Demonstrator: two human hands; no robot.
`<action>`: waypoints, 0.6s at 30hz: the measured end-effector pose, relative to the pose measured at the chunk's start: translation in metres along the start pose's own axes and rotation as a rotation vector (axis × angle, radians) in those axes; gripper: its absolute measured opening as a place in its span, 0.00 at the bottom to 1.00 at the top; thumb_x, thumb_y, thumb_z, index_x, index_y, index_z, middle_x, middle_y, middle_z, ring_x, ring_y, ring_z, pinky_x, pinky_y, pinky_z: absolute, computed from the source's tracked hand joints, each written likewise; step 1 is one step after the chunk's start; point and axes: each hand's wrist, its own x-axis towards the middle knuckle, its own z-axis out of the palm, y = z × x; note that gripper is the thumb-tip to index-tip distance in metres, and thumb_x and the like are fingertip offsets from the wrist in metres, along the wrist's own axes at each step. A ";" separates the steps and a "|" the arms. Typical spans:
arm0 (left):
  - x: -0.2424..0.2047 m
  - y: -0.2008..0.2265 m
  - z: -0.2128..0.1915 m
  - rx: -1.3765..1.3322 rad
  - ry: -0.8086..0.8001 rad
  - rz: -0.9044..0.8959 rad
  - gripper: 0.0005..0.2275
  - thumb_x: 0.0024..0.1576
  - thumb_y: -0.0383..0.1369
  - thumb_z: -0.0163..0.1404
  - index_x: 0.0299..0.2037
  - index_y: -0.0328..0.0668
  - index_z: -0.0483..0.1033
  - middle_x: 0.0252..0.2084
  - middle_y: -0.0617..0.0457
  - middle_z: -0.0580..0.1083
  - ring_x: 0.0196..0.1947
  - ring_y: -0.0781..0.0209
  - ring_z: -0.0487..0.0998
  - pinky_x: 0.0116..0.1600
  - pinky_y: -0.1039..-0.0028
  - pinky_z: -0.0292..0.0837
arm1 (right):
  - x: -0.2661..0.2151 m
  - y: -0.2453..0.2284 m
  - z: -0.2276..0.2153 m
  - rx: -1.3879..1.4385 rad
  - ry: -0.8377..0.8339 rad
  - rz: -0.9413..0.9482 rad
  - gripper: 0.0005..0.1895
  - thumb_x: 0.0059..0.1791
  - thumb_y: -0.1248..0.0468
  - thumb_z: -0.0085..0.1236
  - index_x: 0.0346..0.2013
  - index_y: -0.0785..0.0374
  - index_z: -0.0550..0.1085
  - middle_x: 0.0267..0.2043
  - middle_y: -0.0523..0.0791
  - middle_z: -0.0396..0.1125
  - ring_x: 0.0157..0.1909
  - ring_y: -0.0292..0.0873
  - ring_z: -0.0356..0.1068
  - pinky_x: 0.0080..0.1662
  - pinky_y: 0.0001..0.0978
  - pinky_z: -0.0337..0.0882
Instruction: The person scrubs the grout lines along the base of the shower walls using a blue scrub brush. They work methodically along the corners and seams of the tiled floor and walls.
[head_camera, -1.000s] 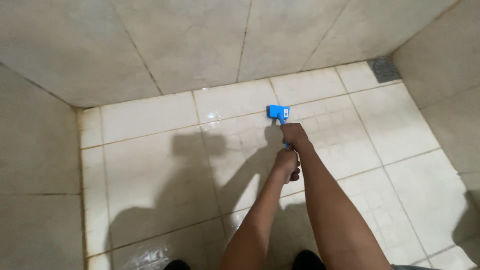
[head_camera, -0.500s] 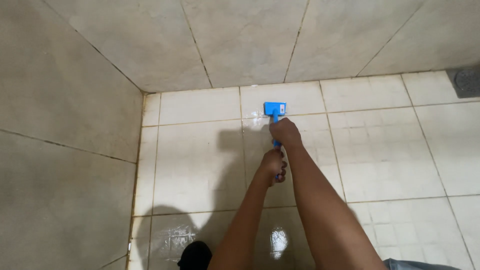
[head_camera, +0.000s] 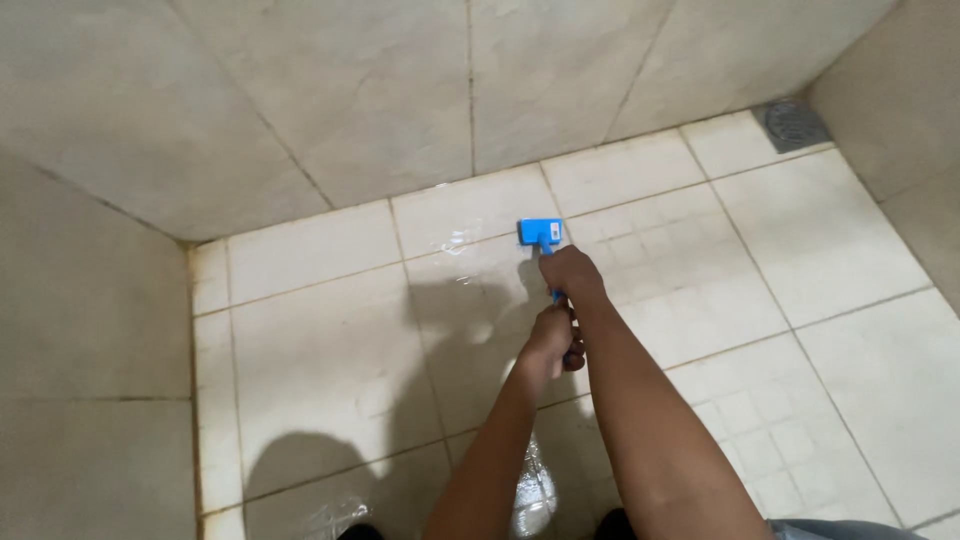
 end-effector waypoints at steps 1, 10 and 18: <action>0.002 0.000 0.005 0.006 -0.009 -0.004 0.19 0.69 0.51 0.24 0.33 0.48 0.56 0.19 0.59 0.51 0.14 0.68 0.45 0.19 0.72 0.41 | 0.004 0.006 -0.002 0.004 0.008 0.007 0.22 0.49 0.54 0.45 0.30 0.66 0.81 0.29 0.50 0.77 0.35 0.47 0.78 0.46 0.40 0.75; 0.006 0.001 -0.025 -0.058 0.122 0.047 0.16 0.70 0.47 0.27 0.33 0.49 0.54 0.20 0.58 0.53 0.15 0.67 0.48 0.19 0.72 0.41 | 0.012 -0.018 0.029 0.026 -0.063 -0.151 0.22 0.49 0.54 0.46 0.30 0.70 0.80 0.28 0.53 0.77 0.30 0.48 0.78 0.44 0.40 0.76; -0.042 0.018 -0.075 -0.173 0.307 0.121 0.18 0.70 0.48 0.26 0.32 0.48 0.54 0.21 0.57 0.55 0.16 0.65 0.49 0.21 0.69 0.47 | -0.019 -0.090 0.083 0.076 -0.239 -0.293 0.20 0.50 0.54 0.48 0.38 0.69 0.78 0.27 0.53 0.75 0.28 0.48 0.77 0.37 0.44 0.75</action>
